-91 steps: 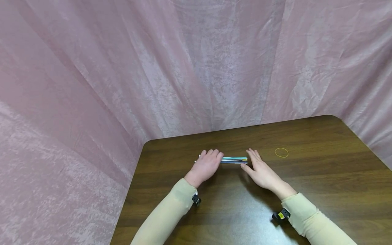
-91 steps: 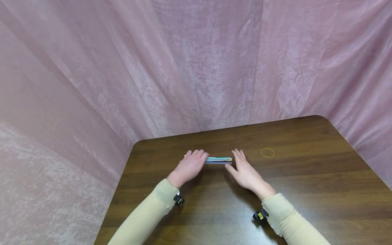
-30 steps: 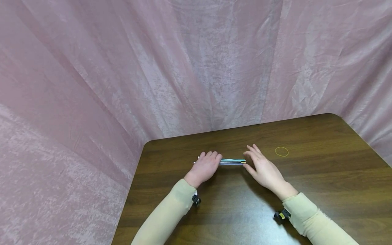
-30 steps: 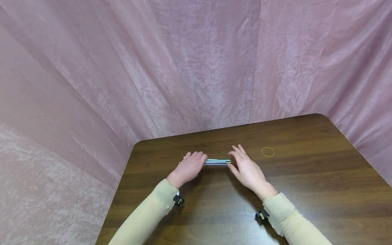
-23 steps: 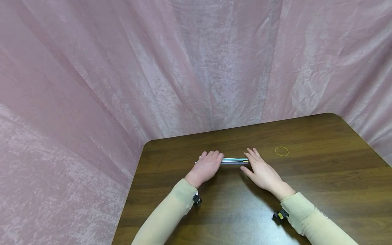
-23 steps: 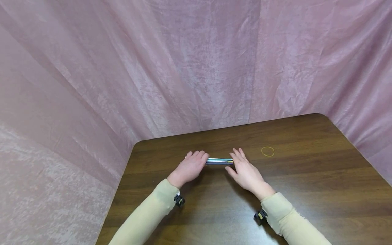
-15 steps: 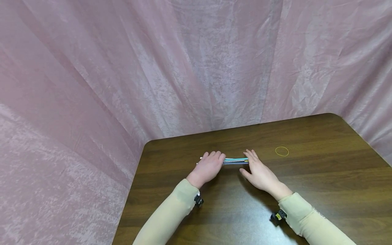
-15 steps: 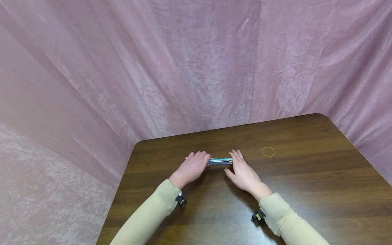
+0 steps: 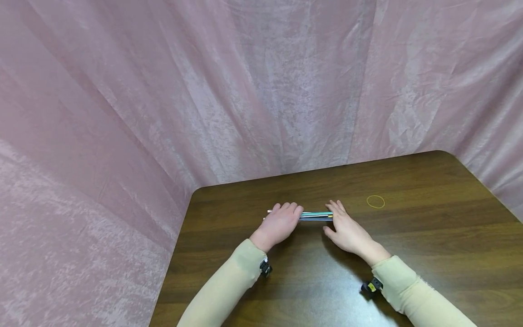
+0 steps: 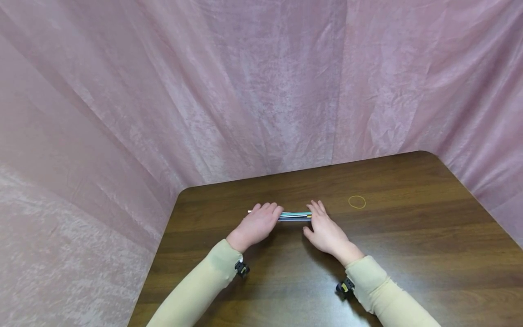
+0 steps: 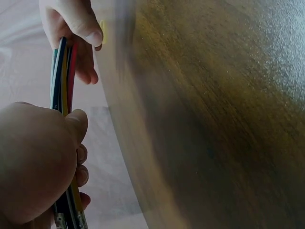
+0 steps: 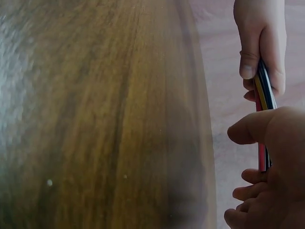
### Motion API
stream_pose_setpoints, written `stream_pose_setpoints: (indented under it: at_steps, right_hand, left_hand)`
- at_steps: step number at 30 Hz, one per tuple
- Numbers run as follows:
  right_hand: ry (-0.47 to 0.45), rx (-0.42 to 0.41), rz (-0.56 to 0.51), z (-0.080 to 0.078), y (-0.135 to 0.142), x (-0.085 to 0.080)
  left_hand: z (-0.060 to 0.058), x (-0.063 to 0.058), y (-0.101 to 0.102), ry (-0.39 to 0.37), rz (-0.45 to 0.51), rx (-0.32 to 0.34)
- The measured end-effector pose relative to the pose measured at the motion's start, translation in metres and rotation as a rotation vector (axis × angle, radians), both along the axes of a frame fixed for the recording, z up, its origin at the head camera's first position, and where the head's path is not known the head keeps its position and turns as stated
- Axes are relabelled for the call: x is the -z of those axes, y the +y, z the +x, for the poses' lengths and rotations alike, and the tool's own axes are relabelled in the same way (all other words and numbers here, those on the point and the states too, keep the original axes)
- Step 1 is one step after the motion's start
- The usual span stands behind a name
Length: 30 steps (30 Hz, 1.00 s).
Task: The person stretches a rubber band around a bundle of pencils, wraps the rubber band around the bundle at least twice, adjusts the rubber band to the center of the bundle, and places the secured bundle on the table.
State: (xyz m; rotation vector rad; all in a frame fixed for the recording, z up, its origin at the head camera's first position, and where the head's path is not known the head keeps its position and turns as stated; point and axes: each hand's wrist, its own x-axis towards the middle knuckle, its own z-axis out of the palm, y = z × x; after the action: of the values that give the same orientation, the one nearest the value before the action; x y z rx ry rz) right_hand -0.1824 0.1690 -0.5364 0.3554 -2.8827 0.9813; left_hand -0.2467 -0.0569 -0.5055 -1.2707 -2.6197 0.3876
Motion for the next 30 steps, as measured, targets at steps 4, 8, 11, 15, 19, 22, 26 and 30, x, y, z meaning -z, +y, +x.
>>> stream_pose_setpoints:
  at_steps: [4,8,11,15,19,22,26,30]
  right_hand:
    - [-0.018,-0.032,-0.034,-0.0006,0.0022,0.0006]
    - [-0.028,-0.011,-0.053,-0.0018,0.0069,0.0004]
    - [-0.028,0.0,-0.044,-0.002,0.009,0.0001]
    - [-0.046,-0.042,-0.053,-0.0019,0.0056,-0.0003]
    - [-0.047,-0.049,-0.057,-0.002,0.0025,0.001]
    - [-0.045,-0.035,-0.053,-0.0017,0.0041,0.0023]
    - [-0.04,-0.019,-0.049,-0.0014,0.0078,0.0009]
    - [-0.019,-0.019,-0.039,-0.0019,0.0044,-0.0038]
  left_hand:
    - [0.0001,-0.0001,0.0,-0.005,0.0,0.004]
    - [0.0007,-0.0007,-0.0021,-0.013,0.004,0.0]
    - [0.0005,-0.0011,-0.0032,-0.01,0.008,-0.008]
    - [0.0,-0.0012,-0.0016,-0.008,0.011,-0.007]
    - [0.0004,-0.002,0.0006,-0.008,0.008,0.001]
    - [0.0014,-0.0022,0.0006,-0.007,0.003,0.003]
    - [0.002,-0.0021,-0.0017,0.009,-0.008,0.008]
    - [0.0026,-0.0028,-0.0008,0.028,-0.011,0.016]
